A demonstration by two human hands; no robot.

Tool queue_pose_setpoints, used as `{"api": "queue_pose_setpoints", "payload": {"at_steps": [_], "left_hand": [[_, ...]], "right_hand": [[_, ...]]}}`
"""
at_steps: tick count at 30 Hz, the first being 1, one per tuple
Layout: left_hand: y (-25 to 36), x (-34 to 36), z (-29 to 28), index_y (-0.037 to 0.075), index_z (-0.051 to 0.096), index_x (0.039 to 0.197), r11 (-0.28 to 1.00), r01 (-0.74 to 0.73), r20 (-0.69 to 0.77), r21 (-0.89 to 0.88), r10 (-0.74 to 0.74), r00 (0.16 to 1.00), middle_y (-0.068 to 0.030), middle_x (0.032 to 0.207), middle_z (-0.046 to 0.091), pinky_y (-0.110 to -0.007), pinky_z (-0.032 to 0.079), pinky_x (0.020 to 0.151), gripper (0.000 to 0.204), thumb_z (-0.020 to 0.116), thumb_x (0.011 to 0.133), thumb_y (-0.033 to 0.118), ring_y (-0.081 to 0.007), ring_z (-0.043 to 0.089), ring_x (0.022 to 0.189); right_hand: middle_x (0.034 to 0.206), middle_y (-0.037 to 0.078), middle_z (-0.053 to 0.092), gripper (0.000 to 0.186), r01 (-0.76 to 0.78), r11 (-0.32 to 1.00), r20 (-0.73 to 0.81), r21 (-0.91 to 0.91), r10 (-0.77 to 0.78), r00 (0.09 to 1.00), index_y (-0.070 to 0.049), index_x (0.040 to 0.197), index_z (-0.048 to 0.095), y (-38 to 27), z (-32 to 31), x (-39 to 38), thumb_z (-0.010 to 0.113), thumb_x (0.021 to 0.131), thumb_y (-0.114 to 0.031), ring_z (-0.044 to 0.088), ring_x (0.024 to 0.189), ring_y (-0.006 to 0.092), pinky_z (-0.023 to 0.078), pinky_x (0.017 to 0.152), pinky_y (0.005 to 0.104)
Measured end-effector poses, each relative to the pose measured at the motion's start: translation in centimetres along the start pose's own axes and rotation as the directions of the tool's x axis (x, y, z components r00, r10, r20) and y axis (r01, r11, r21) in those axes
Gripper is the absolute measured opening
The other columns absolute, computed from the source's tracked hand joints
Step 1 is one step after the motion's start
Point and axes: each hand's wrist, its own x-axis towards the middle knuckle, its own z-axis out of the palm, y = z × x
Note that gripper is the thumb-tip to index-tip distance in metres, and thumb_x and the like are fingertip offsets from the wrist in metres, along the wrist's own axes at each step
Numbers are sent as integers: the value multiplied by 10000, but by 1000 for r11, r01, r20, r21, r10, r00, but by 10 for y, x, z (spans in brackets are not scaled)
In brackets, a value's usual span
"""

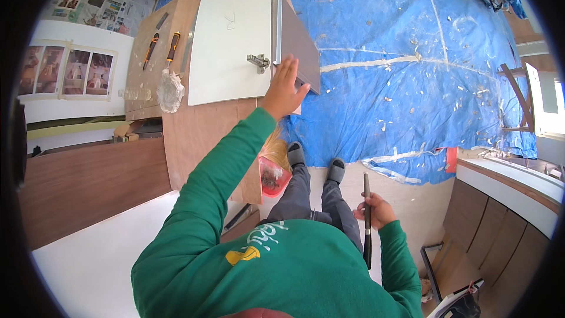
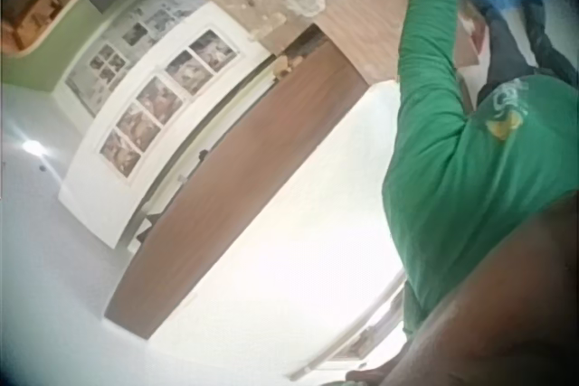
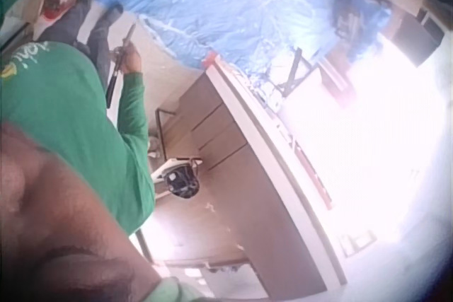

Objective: The person uses a screwdriver to tighten screws on a metal hinge attached to a white cabinet door. They repeatedly adjust the hinge and check its alignment while working on the cabinet.

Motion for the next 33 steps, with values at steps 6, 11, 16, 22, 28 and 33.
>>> {"api": "queue_pose_setpoints", "payload": {"at_steps": [6,11,16,22,28,33], "left_hand": [[-25,109,0,-132,192,1578,804,556,-294,210,-491,820,-339,1674,99,-585,80,1264,951,584,939,453,-517,71,1555],[-7,113,15,-63,245,1596,692,631,-237,352,-586,775,-321,1681,106,-621,91,1248,927,574,940,503,-536,73,1547],[30,1,89,-32,562,1366,357,647,642,-674,-149,752,-196,1314,653,-412,568,889,604,691,966,402,-273,686,1119],[150,-113,48,-7,654,1047,354,655,604,-667,-257,754,-93,953,741,-336,555,767,326,622,1029,316,-159,701,916],[230,-97,-59,-54,449,1454,214,286,283,-934,-43,958,-170,1198,711,-325,547,891,471,535,1041,156,-190,691,1043],[253,-92,-96,-56,421,1489,277,141,160,-950,47,986,-204,1208,696,-361,559,961,498,497,1004,31,-230,684,1121]], "right_hand": [[847,155,656,276,-34,999,-41,-33,32,999,-55,1315,483,31,-25,-9,418,1053,-113,725,767,331,638,691,429],[854,159,647,271,65,998,-72,27,-63,995,-28,1295,490,19,-20,-28,430,1041,-100,711,822,366,634,750,475],[885,160,643,273,242,960,89,141,-256,963,-22,1305,495,-29,7,-32,438,1065,-138,705,837,362,630,814,527],[583,13,444,340,439,882,98,-172,-428,898,-45,984,581,-65,73,-86,489,1101,-351,445,446,134,372,430,287],[582,-9,459,338,534,781,302,-324,-450,840,-56,964,605,-80,109,-135,494,1100,-344,449,452,97,355,429,270],[567,-14,468,347,612,669,357,-423,-497,790,-44,953,621,-75,117,-157,502,1099,-336,436,454,80,350,434,266]]}}
